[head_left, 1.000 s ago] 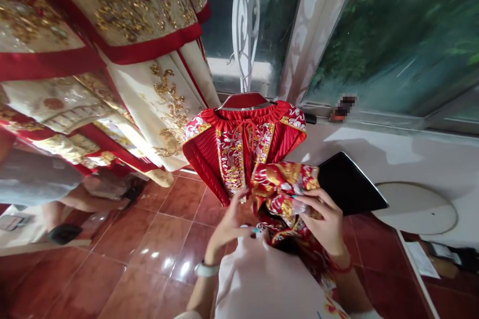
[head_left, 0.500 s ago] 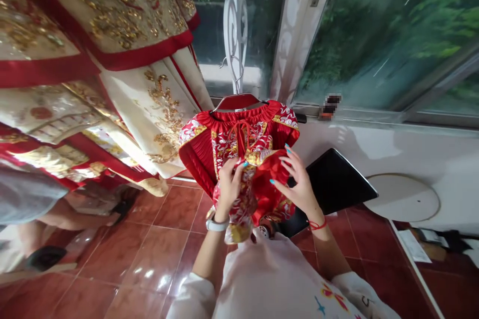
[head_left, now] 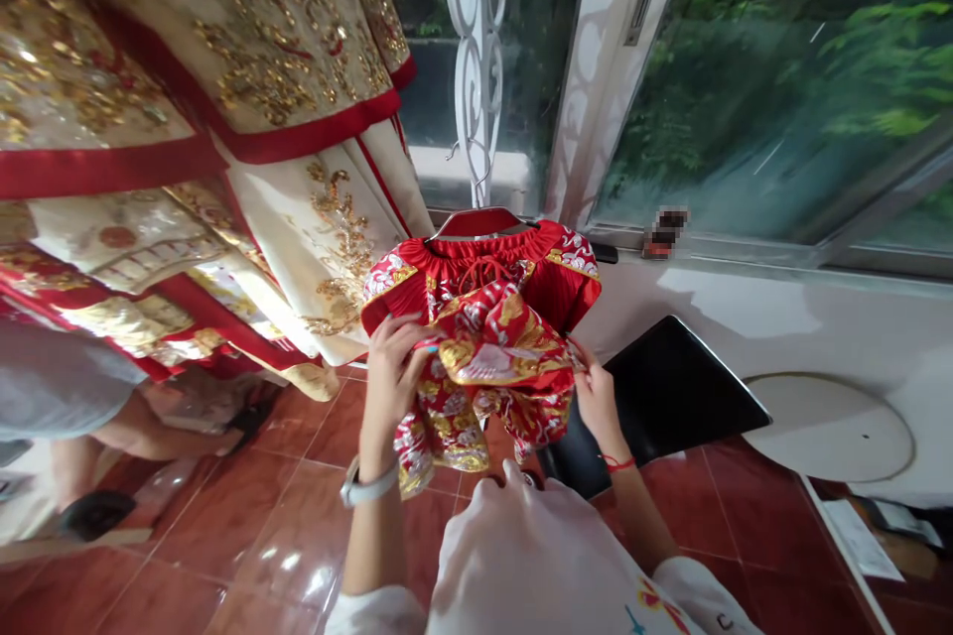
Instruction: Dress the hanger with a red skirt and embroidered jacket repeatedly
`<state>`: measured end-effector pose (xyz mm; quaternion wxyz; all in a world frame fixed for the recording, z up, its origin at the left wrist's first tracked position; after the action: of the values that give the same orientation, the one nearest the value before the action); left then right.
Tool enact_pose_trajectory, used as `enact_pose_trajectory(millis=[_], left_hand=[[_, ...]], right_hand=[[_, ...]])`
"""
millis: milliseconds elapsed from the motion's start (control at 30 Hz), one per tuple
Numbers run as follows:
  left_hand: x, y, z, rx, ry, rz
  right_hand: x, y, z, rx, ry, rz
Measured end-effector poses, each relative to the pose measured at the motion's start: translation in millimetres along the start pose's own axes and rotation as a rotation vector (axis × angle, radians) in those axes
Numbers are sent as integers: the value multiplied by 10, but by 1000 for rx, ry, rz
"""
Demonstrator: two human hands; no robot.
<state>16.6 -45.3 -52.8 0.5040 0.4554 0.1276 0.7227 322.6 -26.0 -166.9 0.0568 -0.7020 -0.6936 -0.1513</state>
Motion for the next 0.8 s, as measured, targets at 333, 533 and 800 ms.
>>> enact_pose_trajectory(millis=[333,533,800], left_hand=[[-1459,-1039,56,-261,413,4],[-1112,-515,-288,-343,445,-181],[-466,-45,231,-349,319,-351]], right_hand=[[20,-480,-737,269,-41,-223],[113,-281,-676,184,-57,-377],[-234,-479,204,-295,13,-262]])
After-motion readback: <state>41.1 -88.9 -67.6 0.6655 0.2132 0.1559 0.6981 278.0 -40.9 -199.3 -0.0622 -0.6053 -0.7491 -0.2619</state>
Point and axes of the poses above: each hand's wrist, its own x-axis towards the middle knuckle, its own y-axis out of the back of the hand, z = x × y, the point moved 3 cm from there along x, towards the middle knuckle, and after that the axes turned 14 degrees about x, right-handed, at the moved point
